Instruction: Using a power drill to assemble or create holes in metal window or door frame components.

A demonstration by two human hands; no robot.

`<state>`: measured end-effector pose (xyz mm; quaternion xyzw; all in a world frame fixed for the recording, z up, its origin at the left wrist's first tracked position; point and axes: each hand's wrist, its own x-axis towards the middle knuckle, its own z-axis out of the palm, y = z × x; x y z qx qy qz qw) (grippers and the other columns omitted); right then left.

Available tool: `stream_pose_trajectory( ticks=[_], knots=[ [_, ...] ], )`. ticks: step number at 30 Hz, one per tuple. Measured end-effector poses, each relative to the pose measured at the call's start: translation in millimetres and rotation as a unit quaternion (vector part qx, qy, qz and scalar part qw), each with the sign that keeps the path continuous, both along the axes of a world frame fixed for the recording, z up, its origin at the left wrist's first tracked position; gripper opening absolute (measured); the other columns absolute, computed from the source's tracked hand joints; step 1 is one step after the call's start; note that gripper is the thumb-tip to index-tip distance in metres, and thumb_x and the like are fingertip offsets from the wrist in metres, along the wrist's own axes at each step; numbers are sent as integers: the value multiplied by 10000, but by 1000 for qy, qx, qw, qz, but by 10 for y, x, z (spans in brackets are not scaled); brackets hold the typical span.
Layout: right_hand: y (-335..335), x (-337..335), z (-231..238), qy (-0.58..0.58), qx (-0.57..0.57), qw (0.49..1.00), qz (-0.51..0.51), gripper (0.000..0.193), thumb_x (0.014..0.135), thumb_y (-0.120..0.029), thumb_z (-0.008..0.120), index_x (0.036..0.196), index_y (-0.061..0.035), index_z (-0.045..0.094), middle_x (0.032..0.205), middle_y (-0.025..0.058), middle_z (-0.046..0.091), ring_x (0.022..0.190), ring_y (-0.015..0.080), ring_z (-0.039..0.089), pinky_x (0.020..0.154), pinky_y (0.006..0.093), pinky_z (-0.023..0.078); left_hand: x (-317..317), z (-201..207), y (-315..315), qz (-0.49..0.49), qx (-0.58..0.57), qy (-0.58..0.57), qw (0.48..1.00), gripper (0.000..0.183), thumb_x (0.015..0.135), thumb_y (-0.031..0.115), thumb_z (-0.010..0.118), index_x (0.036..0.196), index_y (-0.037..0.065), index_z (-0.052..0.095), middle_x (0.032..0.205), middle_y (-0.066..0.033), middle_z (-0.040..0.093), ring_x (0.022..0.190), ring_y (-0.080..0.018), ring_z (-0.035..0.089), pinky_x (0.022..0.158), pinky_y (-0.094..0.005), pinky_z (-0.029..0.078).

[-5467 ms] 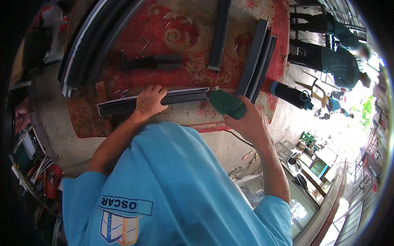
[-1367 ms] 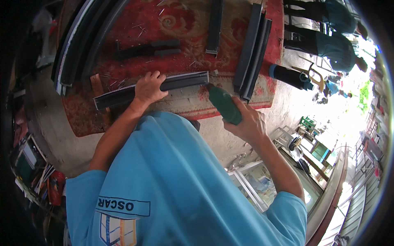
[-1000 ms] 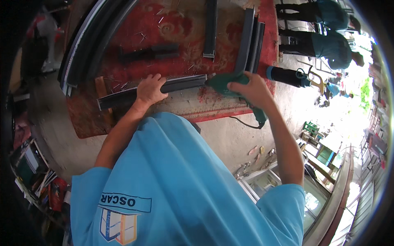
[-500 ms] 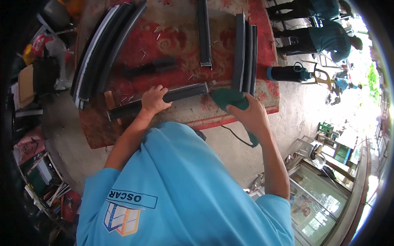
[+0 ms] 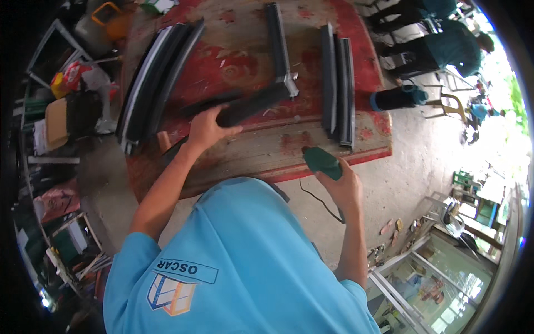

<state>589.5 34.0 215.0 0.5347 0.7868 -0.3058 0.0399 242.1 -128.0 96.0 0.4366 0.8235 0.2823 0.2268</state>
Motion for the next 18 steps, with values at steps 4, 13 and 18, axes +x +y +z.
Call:
stream_pose_trajectory(
  ticks=[4,13,18],
  knots=[
    [-27,-75,20,12,-17,1000,-1,673,777,-396,826,1329,-45,672,1080,233,757,1044,397,735,891,450,557,-329,614,18,82,212,65,972,712,877,538,802,1338,19,643,1012,-124,737,900,-296,713,800,-386,538],
    [39,-265,-50,-47,-41,997,36,683,778,-407,802,1336,-36,671,1131,246,748,1089,398,725,920,464,551,-425,592,-634,422,458,-471,625,252,1055,322,662,1138,86,632,987,-21,636,937,-142,640,842,-388,575],
    [23,-362,-36,-34,-33,998,39,626,785,-356,805,1308,-32,686,1123,220,761,1075,358,736,925,439,549,390,-312,-804,465,353,-635,506,232,1051,277,651,1141,64,631,1014,-87,693,907,-257,729,843,-440,653]
  ],
)
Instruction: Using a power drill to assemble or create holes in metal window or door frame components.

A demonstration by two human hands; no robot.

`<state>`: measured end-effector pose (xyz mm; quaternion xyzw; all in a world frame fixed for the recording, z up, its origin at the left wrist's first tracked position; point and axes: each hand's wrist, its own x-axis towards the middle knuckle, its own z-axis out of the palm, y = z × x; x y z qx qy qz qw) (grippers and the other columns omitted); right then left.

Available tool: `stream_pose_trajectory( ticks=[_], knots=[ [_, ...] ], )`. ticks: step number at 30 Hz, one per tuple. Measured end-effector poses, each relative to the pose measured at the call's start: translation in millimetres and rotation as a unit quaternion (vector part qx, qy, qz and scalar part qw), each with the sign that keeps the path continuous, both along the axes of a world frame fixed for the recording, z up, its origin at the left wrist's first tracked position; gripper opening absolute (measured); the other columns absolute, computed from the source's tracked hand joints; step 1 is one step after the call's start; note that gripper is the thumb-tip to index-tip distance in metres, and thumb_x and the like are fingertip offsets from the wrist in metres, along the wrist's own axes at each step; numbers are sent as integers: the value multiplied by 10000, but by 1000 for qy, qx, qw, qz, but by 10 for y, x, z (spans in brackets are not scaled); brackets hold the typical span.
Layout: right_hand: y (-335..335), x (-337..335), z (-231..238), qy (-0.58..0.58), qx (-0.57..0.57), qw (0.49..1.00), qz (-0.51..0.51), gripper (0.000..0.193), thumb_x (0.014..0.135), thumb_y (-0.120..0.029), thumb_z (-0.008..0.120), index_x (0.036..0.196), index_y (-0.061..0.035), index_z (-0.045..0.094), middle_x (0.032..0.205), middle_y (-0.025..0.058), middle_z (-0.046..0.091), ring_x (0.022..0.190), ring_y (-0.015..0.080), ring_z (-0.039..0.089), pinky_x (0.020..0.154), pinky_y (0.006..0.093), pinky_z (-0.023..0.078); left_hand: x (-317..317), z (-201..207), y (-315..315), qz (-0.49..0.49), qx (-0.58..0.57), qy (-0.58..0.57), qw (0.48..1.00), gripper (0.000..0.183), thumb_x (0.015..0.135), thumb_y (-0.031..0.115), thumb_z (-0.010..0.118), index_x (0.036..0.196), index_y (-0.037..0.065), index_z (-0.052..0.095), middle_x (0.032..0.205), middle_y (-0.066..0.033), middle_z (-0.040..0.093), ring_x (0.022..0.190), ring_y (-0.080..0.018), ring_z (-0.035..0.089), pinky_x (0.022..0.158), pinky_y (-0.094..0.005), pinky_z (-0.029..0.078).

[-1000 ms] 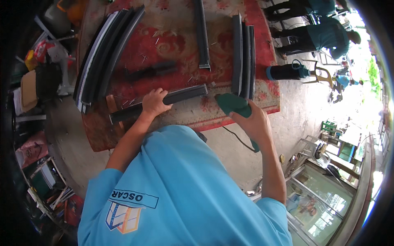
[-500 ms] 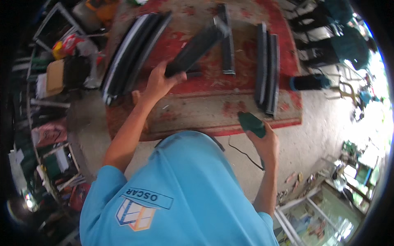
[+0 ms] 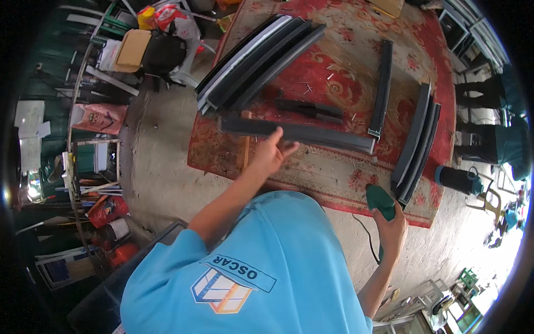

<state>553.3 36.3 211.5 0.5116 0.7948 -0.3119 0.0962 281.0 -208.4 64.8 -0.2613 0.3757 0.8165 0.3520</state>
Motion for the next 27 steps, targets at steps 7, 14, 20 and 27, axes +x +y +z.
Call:
stream_pose_trajectory(
  ticks=[7,14,20,27],
  knots=[
    [0,-65,-19,22,-7,1000,0,602,780,-338,811,1275,-14,695,1087,200,769,1014,331,742,907,413,552,208,-772,46,-18,5,-62,998,352,1065,324,622,1198,-1,604,1082,-183,721,971,-318,740,891,-401,654],
    [-97,-158,65,13,-34,999,-2,581,798,-307,812,1277,0,692,1081,181,775,1011,297,745,914,403,551,-35,-894,103,-44,-14,-30,998,381,1052,353,636,1170,-9,616,1046,-156,698,937,-286,724,860,-401,646],
    [-109,-218,114,42,-51,998,-22,579,804,-288,819,1307,-34,687,1107,176,774,1041,291,744,936,395,546,-17,-971,131,-35,-52,-113,992,636,1007,535,638,1265,-34,514,1030,-218,679,912,-388,732,878,-541,637],
    [81,-254,236,18,-17,999,-40,672,791,-344,849,1349,-19,662,1103,180,777,1049,282,751,936,389,553,-149,-505,-136,-459,-105,-92,878,902,922,709,641,1339,-85,547,1041,-228,732,944,-396,736,879,-457,595]
  ],
)
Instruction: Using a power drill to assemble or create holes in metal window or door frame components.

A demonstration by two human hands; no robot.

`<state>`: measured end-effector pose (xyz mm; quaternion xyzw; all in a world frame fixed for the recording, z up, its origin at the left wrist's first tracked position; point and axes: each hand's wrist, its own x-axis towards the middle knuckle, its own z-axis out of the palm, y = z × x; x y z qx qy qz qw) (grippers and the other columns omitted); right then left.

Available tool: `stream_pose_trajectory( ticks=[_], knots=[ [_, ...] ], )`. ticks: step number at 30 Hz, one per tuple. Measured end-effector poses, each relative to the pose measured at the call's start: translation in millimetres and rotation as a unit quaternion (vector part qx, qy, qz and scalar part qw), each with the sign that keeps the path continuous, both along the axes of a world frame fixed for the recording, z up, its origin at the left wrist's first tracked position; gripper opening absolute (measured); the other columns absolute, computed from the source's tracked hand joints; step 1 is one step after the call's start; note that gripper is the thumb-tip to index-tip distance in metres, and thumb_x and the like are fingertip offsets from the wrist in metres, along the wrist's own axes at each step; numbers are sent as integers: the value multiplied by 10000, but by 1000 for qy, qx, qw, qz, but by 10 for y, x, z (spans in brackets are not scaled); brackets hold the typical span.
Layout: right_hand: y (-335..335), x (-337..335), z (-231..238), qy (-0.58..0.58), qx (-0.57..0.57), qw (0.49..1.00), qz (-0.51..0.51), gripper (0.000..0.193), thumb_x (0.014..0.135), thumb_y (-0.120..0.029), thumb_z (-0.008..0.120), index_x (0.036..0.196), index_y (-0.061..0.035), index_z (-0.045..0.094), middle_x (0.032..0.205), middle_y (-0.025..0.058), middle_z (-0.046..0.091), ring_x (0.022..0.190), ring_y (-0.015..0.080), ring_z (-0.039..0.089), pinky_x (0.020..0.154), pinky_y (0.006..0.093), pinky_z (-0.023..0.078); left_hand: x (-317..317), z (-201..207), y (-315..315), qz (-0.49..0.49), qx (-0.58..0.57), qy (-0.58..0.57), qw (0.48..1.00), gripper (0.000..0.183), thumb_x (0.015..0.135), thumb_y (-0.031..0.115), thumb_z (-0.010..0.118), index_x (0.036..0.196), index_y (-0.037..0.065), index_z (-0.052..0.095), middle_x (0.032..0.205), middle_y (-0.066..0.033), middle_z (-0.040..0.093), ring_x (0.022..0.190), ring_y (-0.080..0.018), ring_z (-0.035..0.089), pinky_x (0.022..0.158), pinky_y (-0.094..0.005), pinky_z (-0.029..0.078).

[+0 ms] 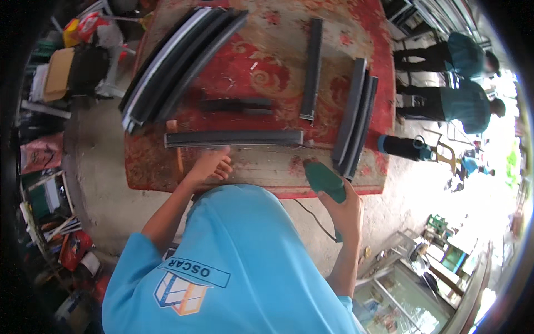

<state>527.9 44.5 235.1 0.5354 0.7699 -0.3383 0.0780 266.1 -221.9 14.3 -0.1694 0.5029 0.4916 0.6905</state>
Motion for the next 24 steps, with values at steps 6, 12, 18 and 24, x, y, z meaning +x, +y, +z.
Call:
stream_pose_trajectory(
  ticks=[6,12,18,24],
  knots=[
    [96,-321,163,18,-7,1000,-11,660,803,-330,849,1346,-9,654,1094,174,778,1035,250,749,930,378,555,-45,200,787,-126,116,843,511,619,770,351,854,1308,117,656,988,-72,698,886,-314,688,840,-486,530],
    [259,-566,138,7,-11,1000,4,625,821,-296,840,1343,-8,652,1117,157,772,1041,225,737,930,366,550,-59,-164,1136,-389,32,710,587,562,739,344,871,1195,133,619,1048,-84,687,993,-323,687,897,-497,514],
    [434,-690,48,-16,-53,998,5,636,822,-303,845,1343,4,648,1116,155,768,1052,216,729,937,362,548,10,-312,1115,-339,27,754,562,461,708,276,855,1079,134,623,949,-75,684,909,-302,695,799,-480,513],
    [479,-748,-15,-34,-59,997,21,648,820,-316,850,1342,11,648,1121,147,768,1053,214,726,946,358,547,-6,-288,1139,-315,24,765,561,361,695,214,821,993,131,636,874,-68,688,849,-293,702,754,-469,513]
  ],
)
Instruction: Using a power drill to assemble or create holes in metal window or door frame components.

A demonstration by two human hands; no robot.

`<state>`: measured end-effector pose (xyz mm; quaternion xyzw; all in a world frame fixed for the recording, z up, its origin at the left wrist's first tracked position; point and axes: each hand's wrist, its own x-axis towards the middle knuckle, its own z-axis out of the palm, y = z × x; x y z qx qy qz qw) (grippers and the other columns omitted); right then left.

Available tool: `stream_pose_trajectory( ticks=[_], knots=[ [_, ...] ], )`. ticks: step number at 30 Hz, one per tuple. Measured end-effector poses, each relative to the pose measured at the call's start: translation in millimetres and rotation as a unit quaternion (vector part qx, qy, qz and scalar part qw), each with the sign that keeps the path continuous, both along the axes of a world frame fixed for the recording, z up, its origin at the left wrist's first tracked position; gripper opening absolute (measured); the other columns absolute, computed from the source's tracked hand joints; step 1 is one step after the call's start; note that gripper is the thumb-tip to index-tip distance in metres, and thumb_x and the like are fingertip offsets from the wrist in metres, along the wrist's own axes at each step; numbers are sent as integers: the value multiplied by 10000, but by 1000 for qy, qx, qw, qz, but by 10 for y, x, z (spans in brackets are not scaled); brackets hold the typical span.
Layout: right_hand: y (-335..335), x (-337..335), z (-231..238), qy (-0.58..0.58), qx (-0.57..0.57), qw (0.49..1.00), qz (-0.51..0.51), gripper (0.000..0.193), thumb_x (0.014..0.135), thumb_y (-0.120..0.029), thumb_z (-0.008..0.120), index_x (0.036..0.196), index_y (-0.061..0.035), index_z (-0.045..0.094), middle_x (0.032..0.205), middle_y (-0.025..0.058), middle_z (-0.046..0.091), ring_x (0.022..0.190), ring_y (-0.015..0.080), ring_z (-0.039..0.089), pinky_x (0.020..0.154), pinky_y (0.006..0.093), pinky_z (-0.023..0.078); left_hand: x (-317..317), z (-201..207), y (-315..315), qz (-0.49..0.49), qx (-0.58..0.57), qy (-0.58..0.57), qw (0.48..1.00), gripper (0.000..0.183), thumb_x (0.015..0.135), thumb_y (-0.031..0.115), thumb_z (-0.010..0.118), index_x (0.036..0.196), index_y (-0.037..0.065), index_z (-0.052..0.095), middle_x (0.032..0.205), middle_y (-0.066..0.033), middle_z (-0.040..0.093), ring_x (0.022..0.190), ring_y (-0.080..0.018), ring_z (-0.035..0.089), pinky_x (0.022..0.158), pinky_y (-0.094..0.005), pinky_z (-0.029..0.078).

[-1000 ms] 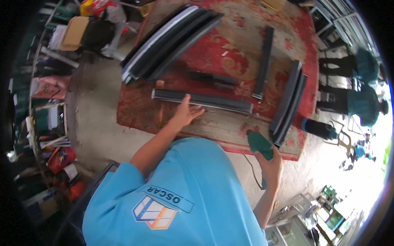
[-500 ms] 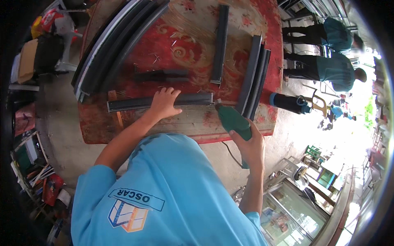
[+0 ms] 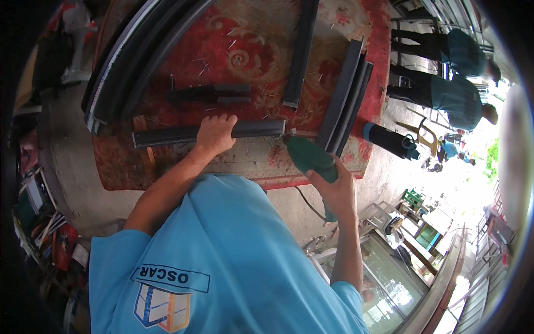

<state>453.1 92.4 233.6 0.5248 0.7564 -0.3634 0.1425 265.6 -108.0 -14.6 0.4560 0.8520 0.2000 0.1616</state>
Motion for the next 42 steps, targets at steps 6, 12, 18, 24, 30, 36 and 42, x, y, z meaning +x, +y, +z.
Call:
stream_pose_trajectory(
  ticks=[6,12,18,24,30,36,42],
  knots=[
    [-12,-34,-14,-6,-8,1000,-2,637,824,-308,850,1342,6,651,1128,144,769,1056,214,726,949,359,547,-6,4,0,-2,3,-6,1000,348,692,205,817,981,131,638,874,-71,688,847,-295,703,751,-468,511],
    [-21,-47,-12,-2,-7,1000,2,639,823,-305,850,1344,5,647,1130,146,768,1057,214,727,953,357,546,-9,6,13,-3,-9,-11,1000,347,693,208,822,976,130,637,873,-70,688,845,-292,703,750,-465,512],
    [-24,-45,-21,-6,-5,1000,3,645,824,-307,845,1351,4,642,1133,151,767,1064,216,727,957,361,547,-8,14,7,-3,-10,-6,1000,366,690,229,837,981,130,639,876,-67,688,845,-287,705,749,-463,518],
    [-18,-55,-19,-10,-1,1000,10,647,827,-319,840,1357,-5,643,1136,149,766,1068,224,729,958,372,548,-6,5,3,-2,-3,2,1000,364,688,223,840,978,130,639,873,-66,685,842,-287,704,745,-463,521],
    [-30,-68,-15,-9,-3,1000,11,638,828,-318,840,1358,-19,645,1136,145,766,1070,230,729,959,378,547,-1,-16,-2,0,5,3,1000,354,682,199,825,977,128,641,868,-65,682,839,-290,702,743,-467,523],
    [-5,-107,9,-14,3,999,43,649,804,-312,848,1342,-19,636,1116,155,762,1081,237,726,968,382,544,2,-11,-6,1,13,3,1000,346,689,191,817,983,129,645,867,-70,685,844,-293,702,747,-466,523],
    [182,-203,-12,-41,-2,989,139,650,770,-301,847,1324,-36,635,1094,147,766,1056,249,742,956,393,562,0,-42,15,-1,0,0,1000,347,698,201,814,992,140,640,857,-62,675,822,-290,693,731,-468,514]
  ],
)
